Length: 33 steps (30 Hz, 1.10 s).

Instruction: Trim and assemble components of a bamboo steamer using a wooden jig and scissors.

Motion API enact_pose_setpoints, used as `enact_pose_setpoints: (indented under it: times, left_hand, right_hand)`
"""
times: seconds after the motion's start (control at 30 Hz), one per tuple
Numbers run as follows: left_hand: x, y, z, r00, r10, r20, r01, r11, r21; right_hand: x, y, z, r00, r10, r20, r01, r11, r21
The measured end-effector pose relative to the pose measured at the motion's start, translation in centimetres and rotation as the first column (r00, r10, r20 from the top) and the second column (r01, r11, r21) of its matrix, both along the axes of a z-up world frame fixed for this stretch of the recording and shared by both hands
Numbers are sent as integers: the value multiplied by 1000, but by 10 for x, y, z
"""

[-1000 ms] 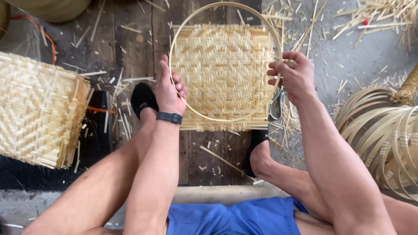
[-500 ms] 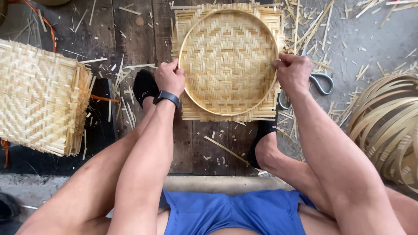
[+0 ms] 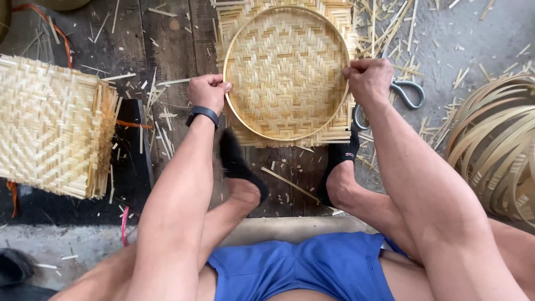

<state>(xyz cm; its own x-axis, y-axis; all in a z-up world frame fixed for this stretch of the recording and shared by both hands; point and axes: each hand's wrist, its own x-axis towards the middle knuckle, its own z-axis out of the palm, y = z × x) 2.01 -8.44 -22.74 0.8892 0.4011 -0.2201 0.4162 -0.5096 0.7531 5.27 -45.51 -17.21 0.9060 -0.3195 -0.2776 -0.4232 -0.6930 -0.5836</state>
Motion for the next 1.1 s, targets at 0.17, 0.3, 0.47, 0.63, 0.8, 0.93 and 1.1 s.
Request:
enact_pose_setpoints:
  times: [0.17, 0.3, 0.47, 0.63, 0.8, 0.93, 1.1]
  left_hand:
    - [-3, 2, 4, 998, 59, -37, -66, 974, -219]
    - [3, 6, -16, 982, 141, -125, -180, 894, -410]
    - [-6, 14, -49, 986, 138, -89, -164, 813, -559]
    - [-5, 16, -32, 985, 118, -129, -171, 799, -576]
    - [-1, 25, -43, 980, 110, -168, -193, 756, -625]
    - [2, 30, -39, 973, 39, -228, -176, 765, -620]
    - [66, -8, 52, 929, -251, -274, 289, 951, 110]
  right_hand:
    - [-1, 5, 5, 995, -65, -80, 75, 989, 124]
    - [4, 3, 8, 984, -79, -163, 94, 992, 84]
    - [4, -6, -5, 995, -35, -98, 49, 989, 137]
    - [0, -13, -8, 994, -54, -97, 80, 950, 302]
    - [10, -28, -28, 995, 2, -96, 30, 943, 332]
    - [7, -28, -23, 992, 48, -119, -9, 950, 313]
    - [-32, 60, 34, 875, 451, 174, -430, 891, -146]
